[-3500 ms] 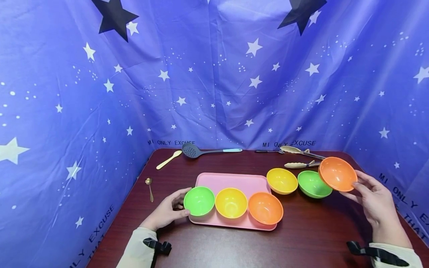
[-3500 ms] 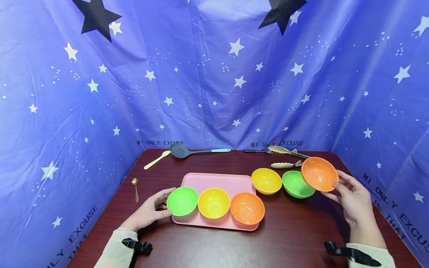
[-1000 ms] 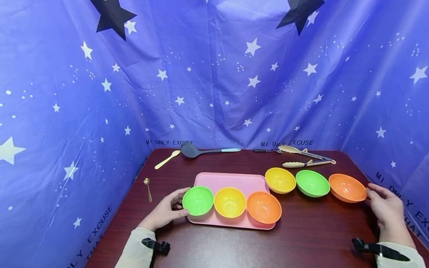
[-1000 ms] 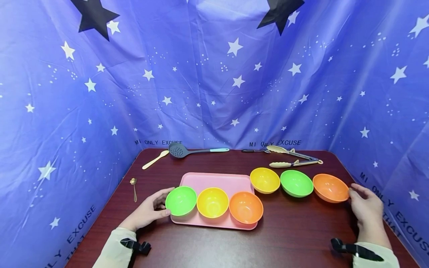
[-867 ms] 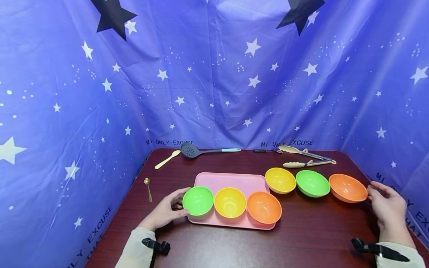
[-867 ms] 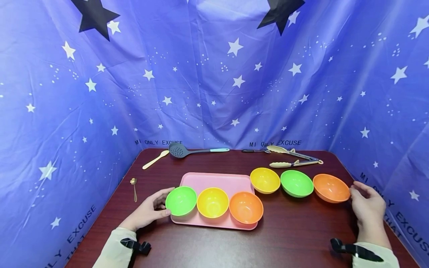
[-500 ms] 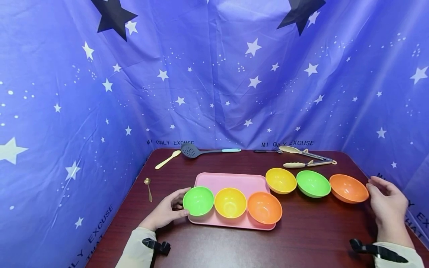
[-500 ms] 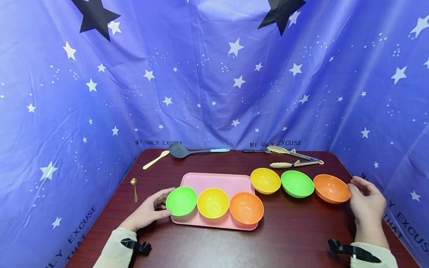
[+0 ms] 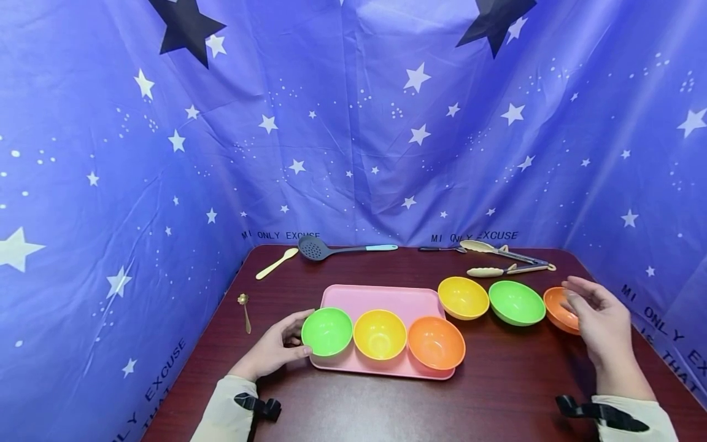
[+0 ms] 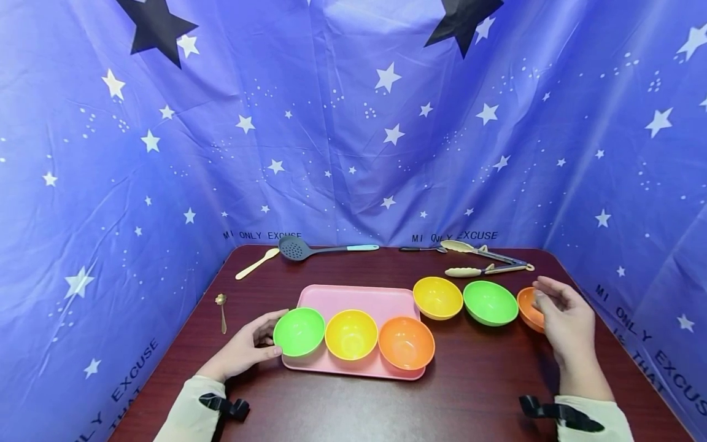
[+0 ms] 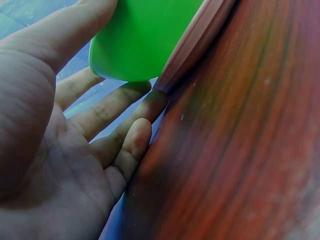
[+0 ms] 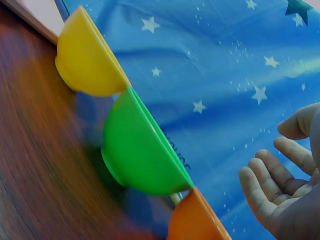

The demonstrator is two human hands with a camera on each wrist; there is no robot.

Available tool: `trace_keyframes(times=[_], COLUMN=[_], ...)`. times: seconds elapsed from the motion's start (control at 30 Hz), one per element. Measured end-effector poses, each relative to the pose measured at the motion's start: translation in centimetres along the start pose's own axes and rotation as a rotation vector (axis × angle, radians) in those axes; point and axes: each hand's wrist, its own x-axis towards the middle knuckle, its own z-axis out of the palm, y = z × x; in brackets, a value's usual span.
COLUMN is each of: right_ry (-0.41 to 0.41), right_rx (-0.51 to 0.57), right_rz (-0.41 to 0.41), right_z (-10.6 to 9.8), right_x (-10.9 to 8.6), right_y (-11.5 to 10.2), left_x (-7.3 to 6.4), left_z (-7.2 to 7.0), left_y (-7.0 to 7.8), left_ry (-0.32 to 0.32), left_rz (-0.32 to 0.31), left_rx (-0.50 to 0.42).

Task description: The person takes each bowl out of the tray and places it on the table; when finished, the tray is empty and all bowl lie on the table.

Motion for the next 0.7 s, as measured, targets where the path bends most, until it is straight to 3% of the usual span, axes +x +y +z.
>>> trace_keyframes(times=[0.13,0.4,0.7], right_ry=[-0.072,-0.201,-0.295], right_rx=[0.075,0.099,-0.039], right_rz=[-0.031,-0.058,-0.09], right_z=[1.0,3.2,5.7], right_x=[-0.2,-0.8,-1.7], right_y=[0.1,0.2,0.5], left_x=[0.0,0.0,0.0], left_z=[0.0,0.1,0.1], left_y=[0.0,0.0,0.0], left_ry=[0.001,0.001,0.003], left_rz=[0.005,-0.004,-0.007], left_rx=[0.001,-0.005,-0.008])
